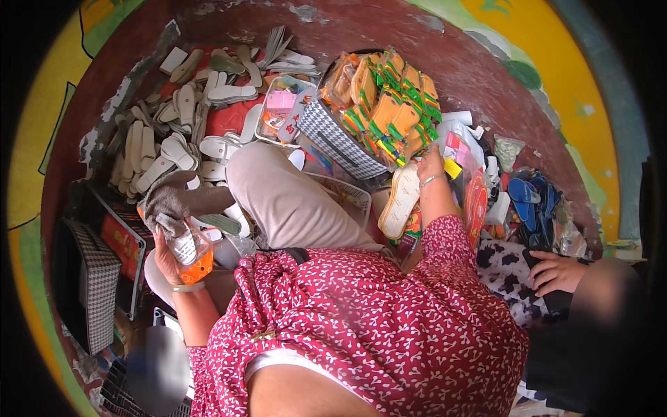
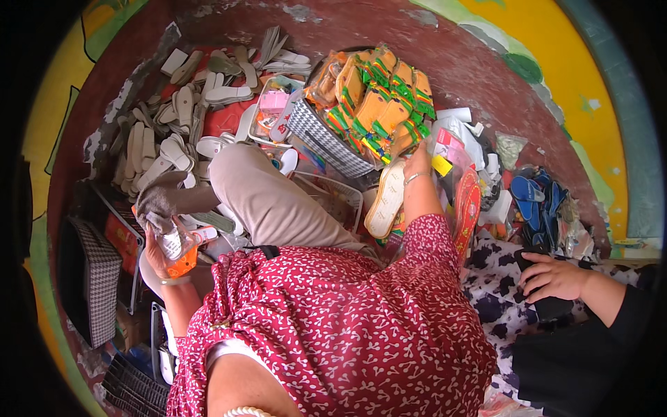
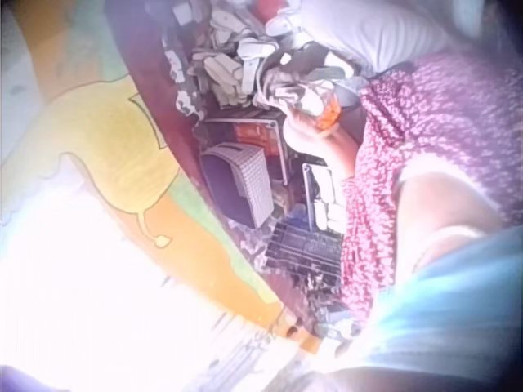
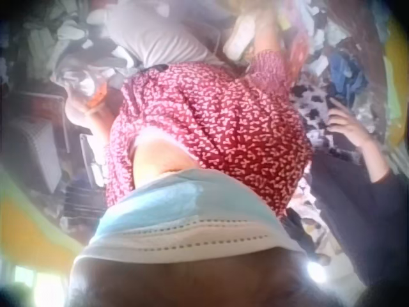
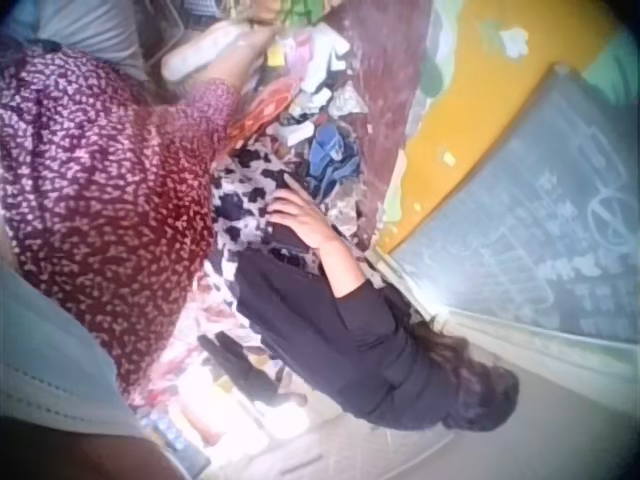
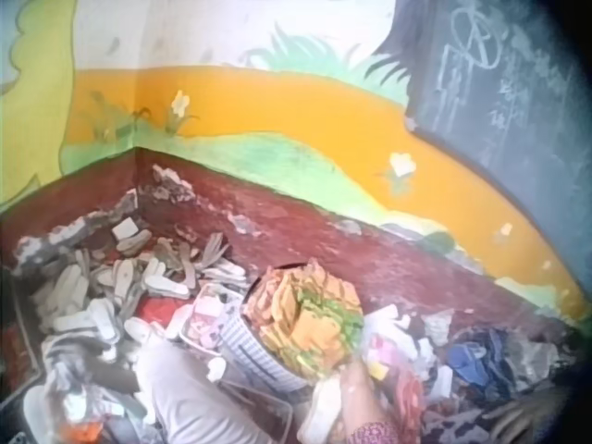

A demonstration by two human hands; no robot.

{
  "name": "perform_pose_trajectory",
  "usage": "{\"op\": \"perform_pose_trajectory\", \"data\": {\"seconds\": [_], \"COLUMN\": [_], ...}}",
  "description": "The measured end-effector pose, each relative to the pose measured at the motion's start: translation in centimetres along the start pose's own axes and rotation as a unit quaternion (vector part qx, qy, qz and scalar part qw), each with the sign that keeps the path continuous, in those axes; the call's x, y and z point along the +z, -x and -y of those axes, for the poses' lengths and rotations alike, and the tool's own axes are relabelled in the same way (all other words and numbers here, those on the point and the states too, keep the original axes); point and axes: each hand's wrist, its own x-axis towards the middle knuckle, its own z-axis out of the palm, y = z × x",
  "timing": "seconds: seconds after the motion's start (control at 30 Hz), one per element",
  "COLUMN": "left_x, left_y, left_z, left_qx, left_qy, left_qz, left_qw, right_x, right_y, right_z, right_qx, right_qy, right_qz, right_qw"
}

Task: The person sits on the floor and handles various footwear items, including slippers and packaged insoles. They pick up items, inspect them, and place them into nearby baskets or piles.

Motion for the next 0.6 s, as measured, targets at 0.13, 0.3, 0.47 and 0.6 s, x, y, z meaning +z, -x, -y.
{"op": "perform_pose_trajectory", "data": {"seconds": [0.13,0.3,0.47,0.6], "left_x": [-1.6,-1.8,3.1,1.3], "left_y": [0.2,0.0,2.5,1.2], "left_z": [-0.8,-0.2,1.1,1.1], "left_qx": [-0.007,0.041,0.000,0.088], "left_qy": [-0.027,-0.088,-0.056,-0.078], "left_qz": [-0.013,-0.044,0.001,-0.098], "left_qw": [1.000,0.994,0.998,0.988], "right_x": [0.7,3.7,5.1,5.7], "right_y": [-3.0,-2.8,-1.0,-1.0], "right_z": [-0.9,-0.7,-1.2,0.0], "right_qx": [0.011,-0.017,-0.004,0.019], "right_qy": [-0.057,-0.010,0.060,0.134], "right_qz": [0.056,0.040,0.014,0.038], "right_qw": [0.997,0.999,0.998,0.990]}}
